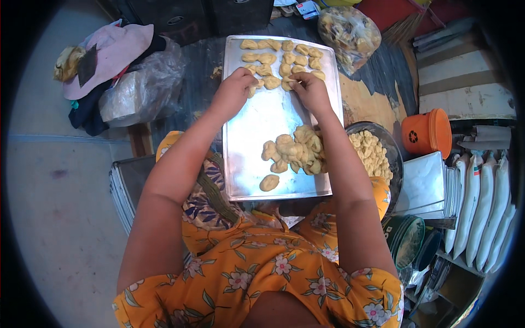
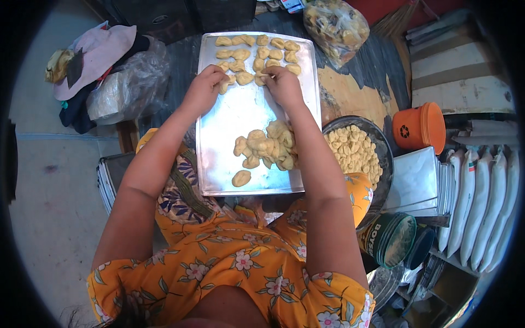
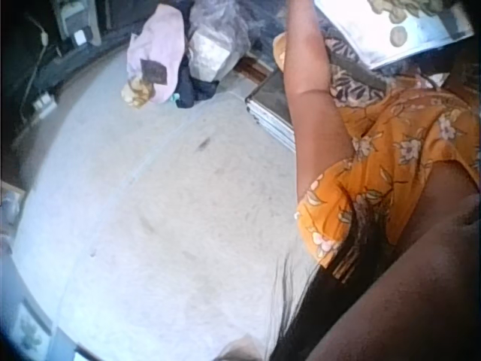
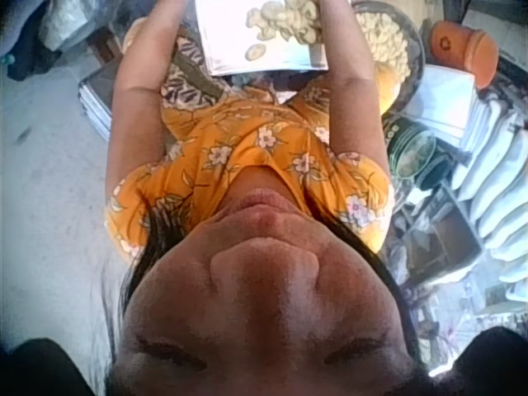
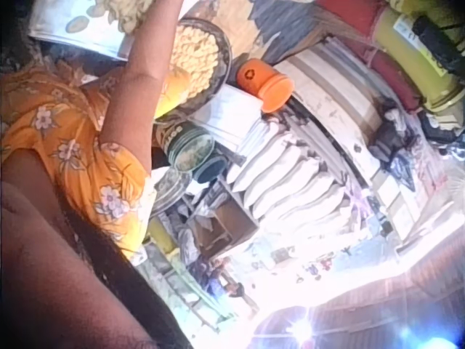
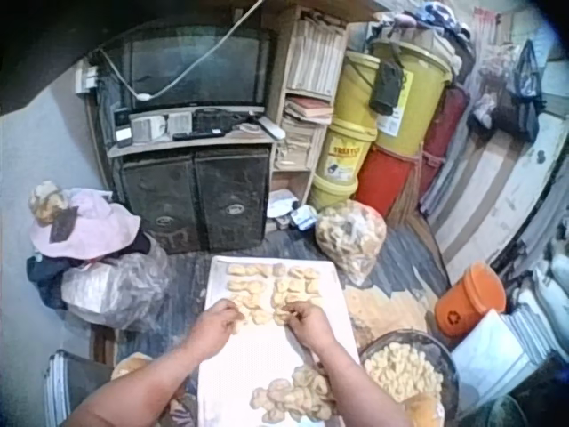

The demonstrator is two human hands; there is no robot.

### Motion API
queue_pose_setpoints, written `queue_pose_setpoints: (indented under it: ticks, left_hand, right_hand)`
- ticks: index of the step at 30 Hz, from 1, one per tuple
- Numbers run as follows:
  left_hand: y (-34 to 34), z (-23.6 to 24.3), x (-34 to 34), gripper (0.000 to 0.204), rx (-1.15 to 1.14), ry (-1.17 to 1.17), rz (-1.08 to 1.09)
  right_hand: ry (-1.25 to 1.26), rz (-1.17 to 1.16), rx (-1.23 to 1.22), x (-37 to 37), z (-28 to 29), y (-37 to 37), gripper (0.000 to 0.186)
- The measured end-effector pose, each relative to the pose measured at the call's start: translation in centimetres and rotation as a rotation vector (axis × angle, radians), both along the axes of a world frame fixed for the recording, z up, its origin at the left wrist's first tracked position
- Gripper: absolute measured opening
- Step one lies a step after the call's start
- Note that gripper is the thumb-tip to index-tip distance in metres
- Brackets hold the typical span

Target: The person cleans metal baking trays with a cloth and scraper, mixes dough in a bowl, and arranges dough pieces in rows on the trays by hand.

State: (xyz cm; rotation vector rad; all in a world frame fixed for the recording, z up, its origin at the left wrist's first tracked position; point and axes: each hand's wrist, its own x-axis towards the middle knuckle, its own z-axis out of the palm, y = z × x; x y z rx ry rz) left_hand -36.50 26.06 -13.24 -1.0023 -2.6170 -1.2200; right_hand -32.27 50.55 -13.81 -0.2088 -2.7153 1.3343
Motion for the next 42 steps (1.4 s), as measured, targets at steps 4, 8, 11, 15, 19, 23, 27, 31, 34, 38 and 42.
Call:
queue_pose_setpoints:
  ticks: [4, 8, 11, 15, 19, 23, 27, 31, 34, 38, 42]
  left_hand:
    - [-0.7, 1.1, 0.4, 0.028, -0.227, 0.115, -0.082]
    - [0.0, 1.2, 0.2, 0.026, -0.308, 0.126, 0.012]
    - [-0.2, 0.6, -0.2, 0.032, -0.369, 0.167, -0.016]
    - [-0.2, 1.5, 0.4, 0.035, -0.392, 0.140, 0.016]
    - [1.0, 2.6, 2.3, 0.039, -0.289, 0.148, 0.009]
    - [2.3, 1.2, 5.3, 0.033, -0.206, 0.031, -0.491]
    - [3.9, 1.5, 5.9, 0.030, -0.416, 0.022, -0.574]
    - [6.0, 2.1, 2.8, 0.033, -0.344, 0.444, -0.159]
    - [6.9, 1.6, 0.7, 0.035, -0.489, 0.220, -0.112]
    - [6.6, 2.0, -0.1, 0.034, -0.277, 0.241, -0.007]
    - [3.8, 1.7, -2.4, 0.031, -0.293, 0.218, 0.114]
  right_hand:
    - [-0.025, 0.128, -0.013, 0.6, 0.5, 0.0, 0.018]
    - [0.024, 0.137, -0.126, 0.5, 0.0, 0.3, 0.020]
    - [0.103, 0.128, 0.171, 0.6, 1.1, 0.1, 0.028]
    - [-0.077, 0.313, 0.139, 4.1, 5.3, -0.2, 0.036]
    - [-0.229, 0.768, 0.356, 8.8, 5.7, 0.6, 0.039]
    - [-0.465, 0.739, -0.093, 8.1, 3.5, 3.8, 0.039]
    - [-0.197, 0.509, 0.003, 8.0, 3.5, 5.3, 0.026]
    - [-0.273, 0.555, 0.135, 6.5, 2.9, 3.9, 0.019]
    - [-0.124, 0.117, -0.074, 4.1, 1.7, 3.4, 0.022]
    - [0.088, 0.207, 0.035, 2.9, -0.4, 5.6, 0.038]
    - [0.036, 0.237, 0.257, 4.0, 0.8, 4.4, 0.042]
